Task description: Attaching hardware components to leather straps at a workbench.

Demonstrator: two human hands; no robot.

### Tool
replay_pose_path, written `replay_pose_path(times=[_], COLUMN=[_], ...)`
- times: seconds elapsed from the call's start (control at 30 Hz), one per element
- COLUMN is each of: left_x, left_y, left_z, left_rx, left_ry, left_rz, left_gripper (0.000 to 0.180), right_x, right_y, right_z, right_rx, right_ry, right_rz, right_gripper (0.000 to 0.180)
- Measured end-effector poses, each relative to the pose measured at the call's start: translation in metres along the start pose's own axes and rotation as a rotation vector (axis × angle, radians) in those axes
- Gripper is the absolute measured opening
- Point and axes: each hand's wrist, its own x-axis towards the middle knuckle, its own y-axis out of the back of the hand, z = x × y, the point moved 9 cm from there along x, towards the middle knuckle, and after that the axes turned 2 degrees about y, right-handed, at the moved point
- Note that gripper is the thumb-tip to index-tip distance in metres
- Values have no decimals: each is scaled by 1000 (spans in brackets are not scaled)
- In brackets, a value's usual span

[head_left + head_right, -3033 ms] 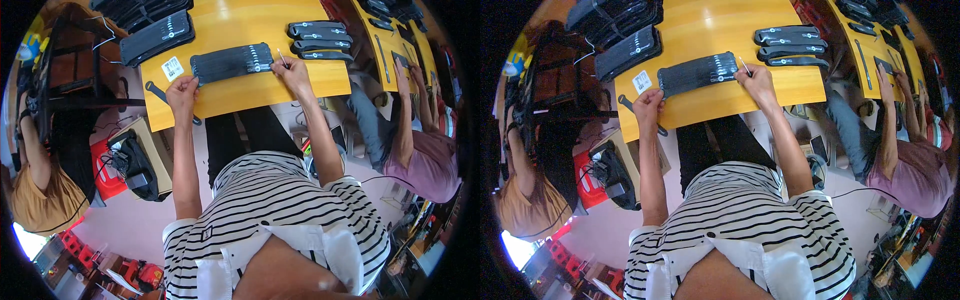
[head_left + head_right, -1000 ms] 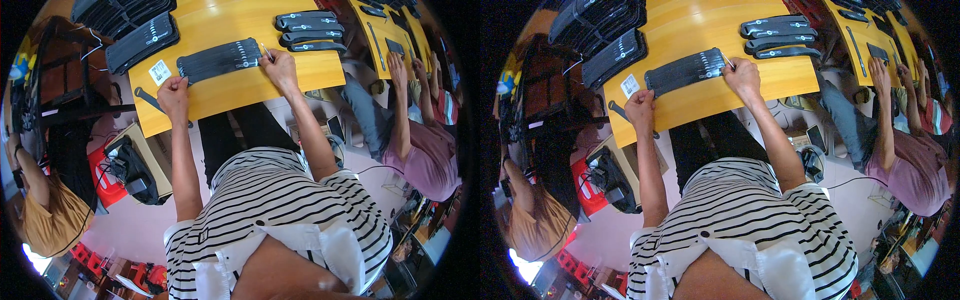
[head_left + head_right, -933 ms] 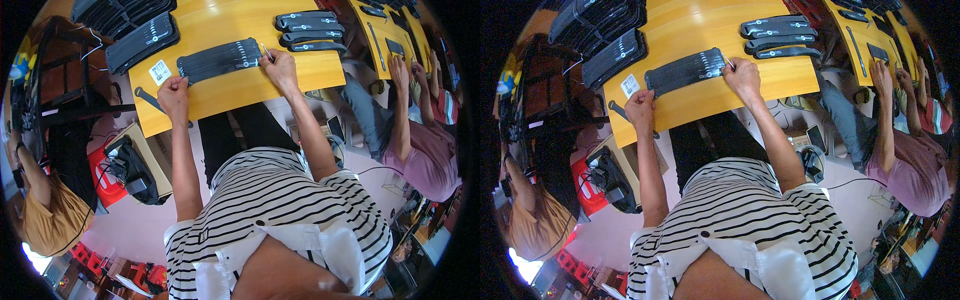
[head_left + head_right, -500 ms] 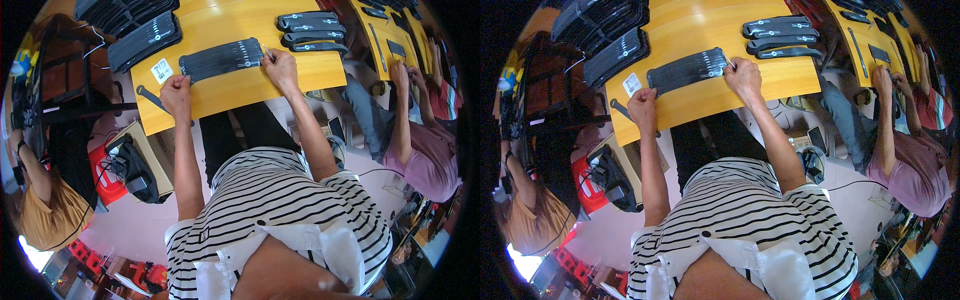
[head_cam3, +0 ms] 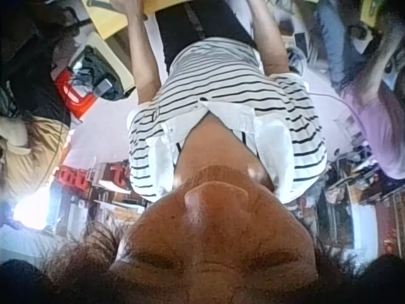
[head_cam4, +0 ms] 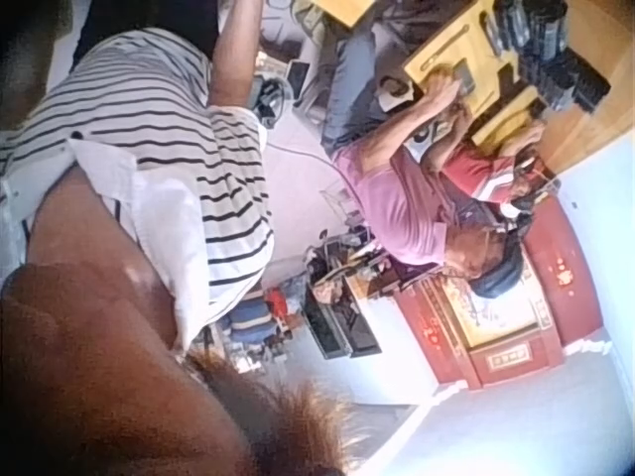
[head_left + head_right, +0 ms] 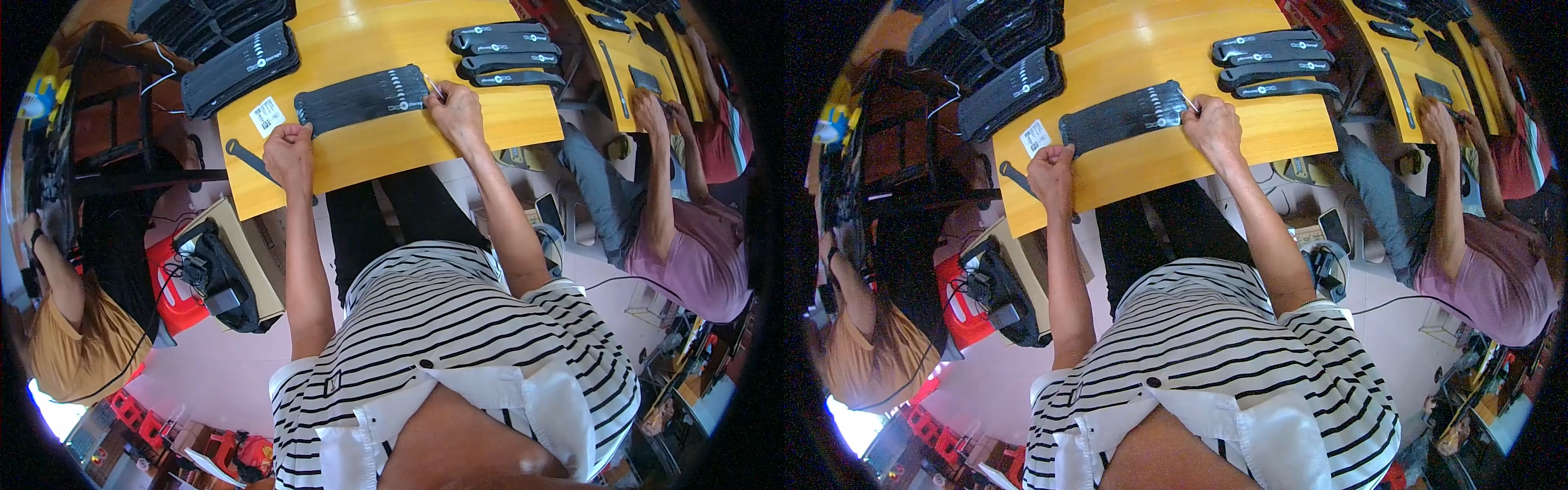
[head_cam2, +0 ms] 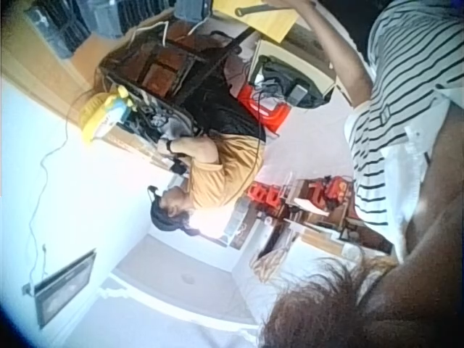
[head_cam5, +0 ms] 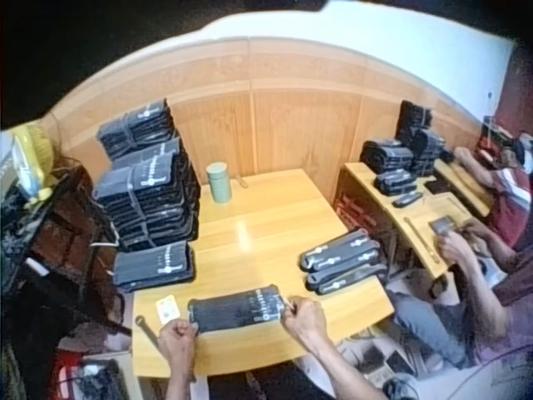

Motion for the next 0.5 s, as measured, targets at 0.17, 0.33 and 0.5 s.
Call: replay_pose_path(times=[0.17,0.33,0.5], left_x=[4,16,15], left_y=[-5,-14,14], left_z=[-4,-16,-13], left_rx=[-128,-349,-587], left_ry=[67,150,51], left_rz=[-88,-253,-193], left_gripper=[15,13,7], right_x=[2,7,-1], right_y=[-1,-6,5], right_z=[2,8,6], right_rx=[-40,65,140], right_ry=[-13,16,116], right_rz=[0,-44,7], right_gripper=[15,14,12])
